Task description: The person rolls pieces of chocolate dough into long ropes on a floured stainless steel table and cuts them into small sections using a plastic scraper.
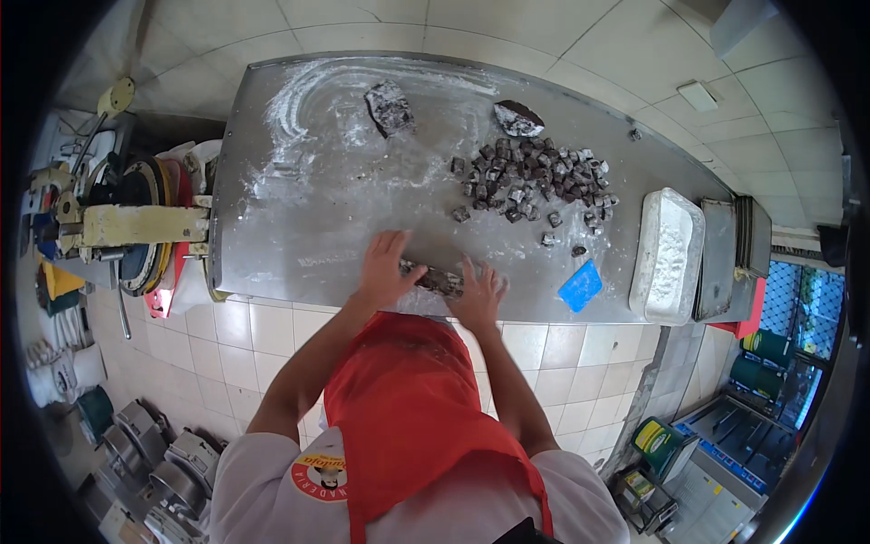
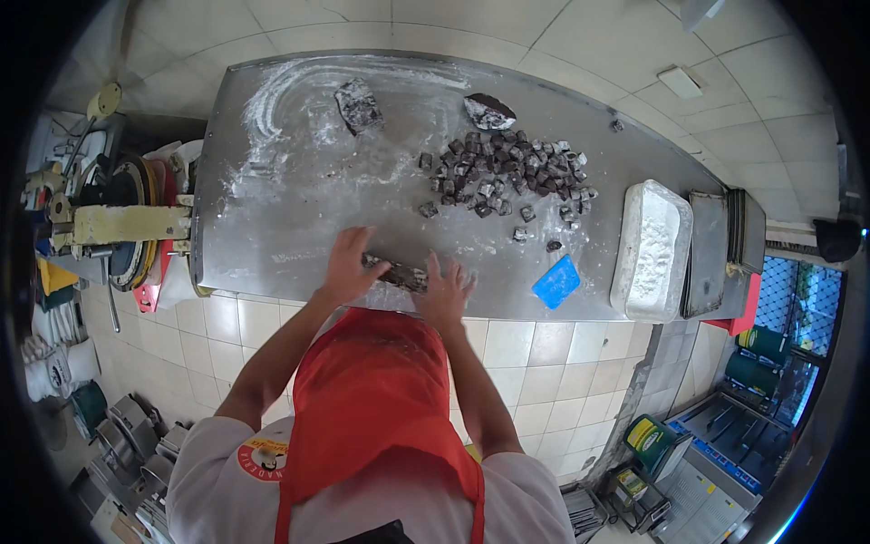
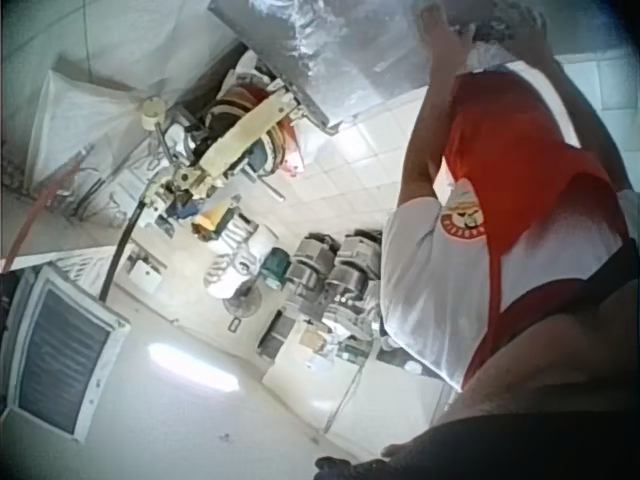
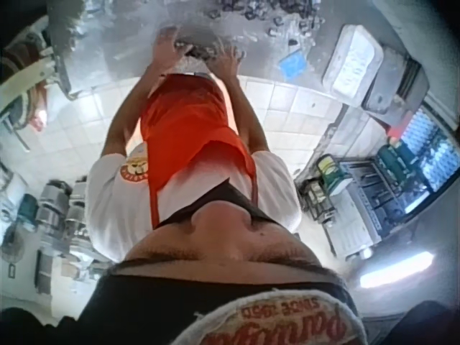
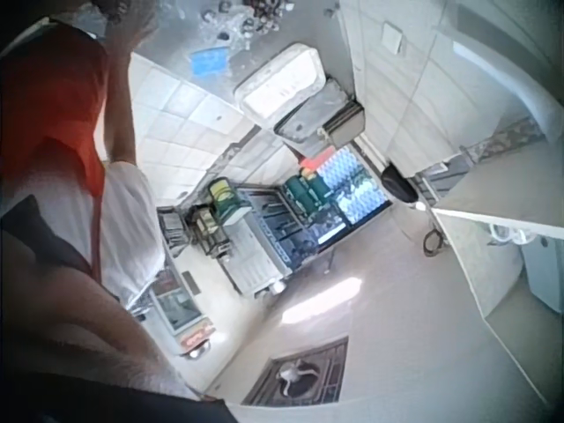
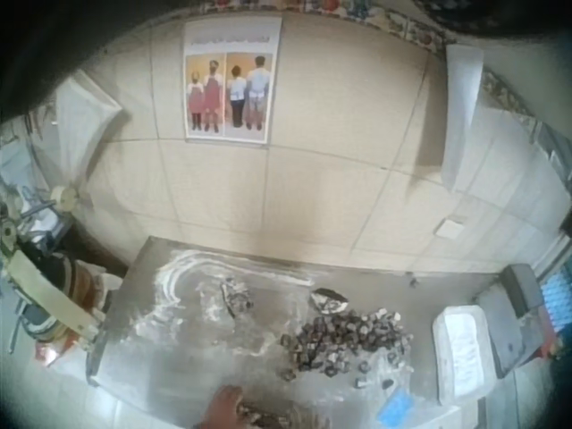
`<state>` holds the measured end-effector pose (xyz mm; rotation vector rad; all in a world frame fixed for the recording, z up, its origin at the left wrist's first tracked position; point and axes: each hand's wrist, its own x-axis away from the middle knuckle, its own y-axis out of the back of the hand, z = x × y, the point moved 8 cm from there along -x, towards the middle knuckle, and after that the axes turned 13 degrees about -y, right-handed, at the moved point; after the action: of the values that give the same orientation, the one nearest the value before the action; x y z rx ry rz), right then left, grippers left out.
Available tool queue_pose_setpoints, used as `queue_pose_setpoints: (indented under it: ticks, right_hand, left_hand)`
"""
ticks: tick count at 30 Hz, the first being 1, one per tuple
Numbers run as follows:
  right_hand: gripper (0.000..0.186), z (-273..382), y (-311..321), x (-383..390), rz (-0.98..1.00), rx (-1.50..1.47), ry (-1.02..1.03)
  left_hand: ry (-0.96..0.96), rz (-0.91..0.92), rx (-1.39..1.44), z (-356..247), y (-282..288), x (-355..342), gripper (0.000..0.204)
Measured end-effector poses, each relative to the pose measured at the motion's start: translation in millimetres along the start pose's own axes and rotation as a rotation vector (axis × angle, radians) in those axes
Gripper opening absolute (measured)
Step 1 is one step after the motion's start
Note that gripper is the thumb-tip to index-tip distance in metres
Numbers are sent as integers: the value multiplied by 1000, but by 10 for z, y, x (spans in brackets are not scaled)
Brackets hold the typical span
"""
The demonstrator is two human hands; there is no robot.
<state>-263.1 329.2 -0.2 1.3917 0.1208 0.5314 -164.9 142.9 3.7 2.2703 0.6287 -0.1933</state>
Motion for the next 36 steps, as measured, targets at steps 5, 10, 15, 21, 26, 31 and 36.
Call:
queue_pose_setpoints:
  ticks: [5,10,15,21,26,31,36]
  right_hand:
    - [72,-365,-213,-158,351,-5,176]
    - [63,-542,145,223,10,64,310]
    - [55,-471,-255,763,42,-76,380]
    - [62,-197,-24,-783,-236,147,28]
    - [68,-578,-41,-836,-106,-27,102]
    - [68,-875,-86,-314,29,-21,231]
    - [63,-87,-136,-129,101,-106,330]
  left_hand:
    - [-64,854,-92,-41,-913,224,59]
    - [-110,602,-198,-580,-809,408,54]
    - [-163,560,-108,-961,-910,819,73]
    - [60,329,-492,-345,-979,-574,84]
    - [-140,341,-534,-148,-1002,-695,85]
    - [-174,658,-294,-309,-1158,110,67]
    - [-140,645,-236,114,-300,148,53]
